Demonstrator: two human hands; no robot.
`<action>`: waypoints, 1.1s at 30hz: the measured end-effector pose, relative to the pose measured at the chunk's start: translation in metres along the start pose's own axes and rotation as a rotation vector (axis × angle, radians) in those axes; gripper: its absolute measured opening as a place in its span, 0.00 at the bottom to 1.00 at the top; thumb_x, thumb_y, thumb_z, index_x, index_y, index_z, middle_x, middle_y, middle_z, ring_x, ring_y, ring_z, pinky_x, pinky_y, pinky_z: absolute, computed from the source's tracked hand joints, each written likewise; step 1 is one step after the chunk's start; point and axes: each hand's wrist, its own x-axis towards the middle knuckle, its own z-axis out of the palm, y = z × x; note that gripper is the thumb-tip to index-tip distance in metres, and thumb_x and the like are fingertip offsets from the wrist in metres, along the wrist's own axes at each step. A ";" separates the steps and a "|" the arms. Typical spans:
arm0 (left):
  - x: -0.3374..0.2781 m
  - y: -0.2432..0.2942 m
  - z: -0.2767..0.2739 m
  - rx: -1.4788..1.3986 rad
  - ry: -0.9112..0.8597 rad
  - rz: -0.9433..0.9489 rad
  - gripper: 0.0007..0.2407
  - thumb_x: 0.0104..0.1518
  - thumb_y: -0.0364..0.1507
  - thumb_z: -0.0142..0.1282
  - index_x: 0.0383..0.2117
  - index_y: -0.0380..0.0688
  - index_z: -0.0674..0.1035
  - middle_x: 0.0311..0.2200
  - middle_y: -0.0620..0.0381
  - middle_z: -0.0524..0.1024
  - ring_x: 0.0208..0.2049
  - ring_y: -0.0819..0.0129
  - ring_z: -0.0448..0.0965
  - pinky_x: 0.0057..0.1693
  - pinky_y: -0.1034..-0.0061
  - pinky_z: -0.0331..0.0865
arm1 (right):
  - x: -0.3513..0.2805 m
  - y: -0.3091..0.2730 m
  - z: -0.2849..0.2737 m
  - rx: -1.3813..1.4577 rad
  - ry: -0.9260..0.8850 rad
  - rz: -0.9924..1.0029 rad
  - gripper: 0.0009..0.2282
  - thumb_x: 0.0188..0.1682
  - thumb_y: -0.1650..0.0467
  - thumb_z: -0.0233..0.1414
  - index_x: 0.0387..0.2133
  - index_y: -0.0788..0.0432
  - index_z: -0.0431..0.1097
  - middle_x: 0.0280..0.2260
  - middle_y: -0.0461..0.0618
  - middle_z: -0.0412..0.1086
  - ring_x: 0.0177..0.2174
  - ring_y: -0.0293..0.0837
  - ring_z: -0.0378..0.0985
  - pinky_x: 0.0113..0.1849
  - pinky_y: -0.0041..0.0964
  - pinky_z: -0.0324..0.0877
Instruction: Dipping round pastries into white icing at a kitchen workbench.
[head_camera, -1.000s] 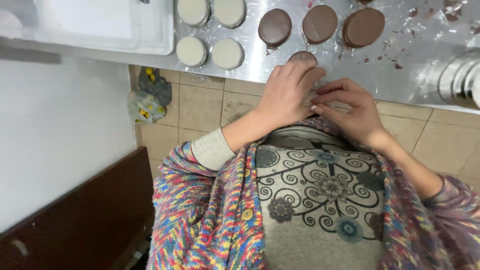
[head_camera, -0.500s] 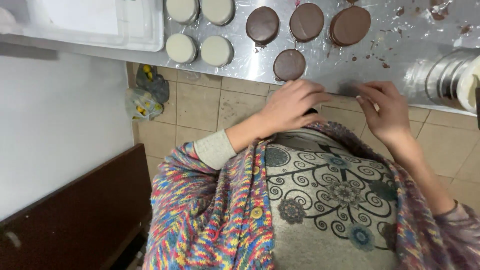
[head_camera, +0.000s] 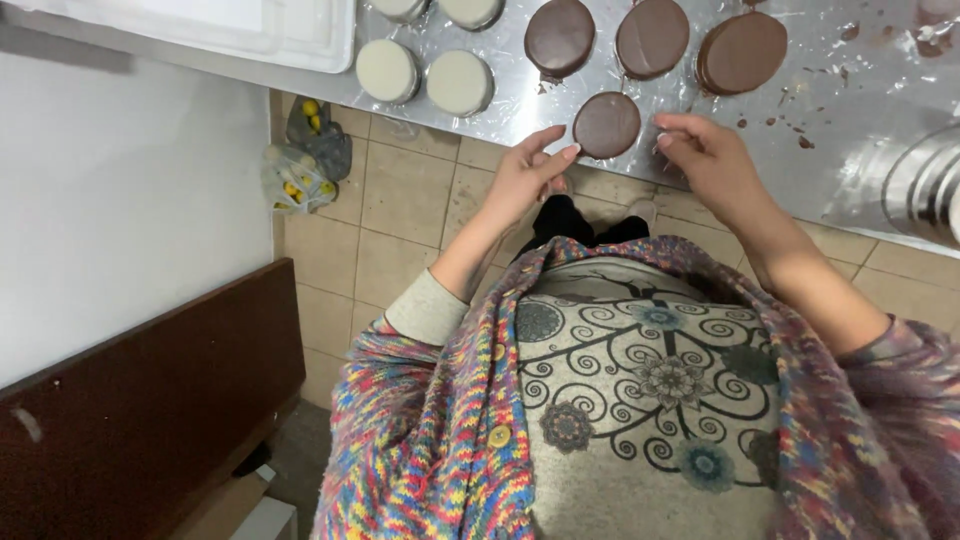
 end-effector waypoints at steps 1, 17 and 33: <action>0.004 0.001 0.001 -0.077 -0.005 -0.024 0.29 0.56 0.37 0.65 0.61 0.32 0.72 0.18 0.63 0.76 0.17 0.83 0.70 0.25 0.85 0.58 | 0.006 0.004 0.004 0.158 -0.010 0.077 0.14 0.57 0.69 0.53 0.55 0.58 0.73 0.38 0.49 0.75 0.37 0.39 0.75 0.41 0.32 0.69; 0.028 0.014 0.000 -0.256 -0.135 -0.143 0.28 0.56 0.34 0.63 0.60 0.26 0.69 0.16 0.61 0.74 0.15 0.81 0.69 0.22 0.86 0.54 | 0.014 -0.014 0.020 0.445 -0.044 0.214 0.20 0.51 0.73 0.52 0.58 0.67 0.67 0.50 0.51 0.72 0.49 0.40 0.72 0.51 0.32 0.66; 0.031 -0.007 0.001 -0.192 -0.099 -0.026 0.22 0.56 0.29 0.63 0.57 0.34 0.76 0.36 0.64 0.76 0.36 0.79 0.73 0.40 0.82 0.64 | -0.003 -0.023 0.023 0.511 -0.064 0.097 0.22 0.50 0.77 0.51 0.60 0.68 0.65 0.49 0.50 0.71 0.48 0.39 0.71 0.51 0.33 0.66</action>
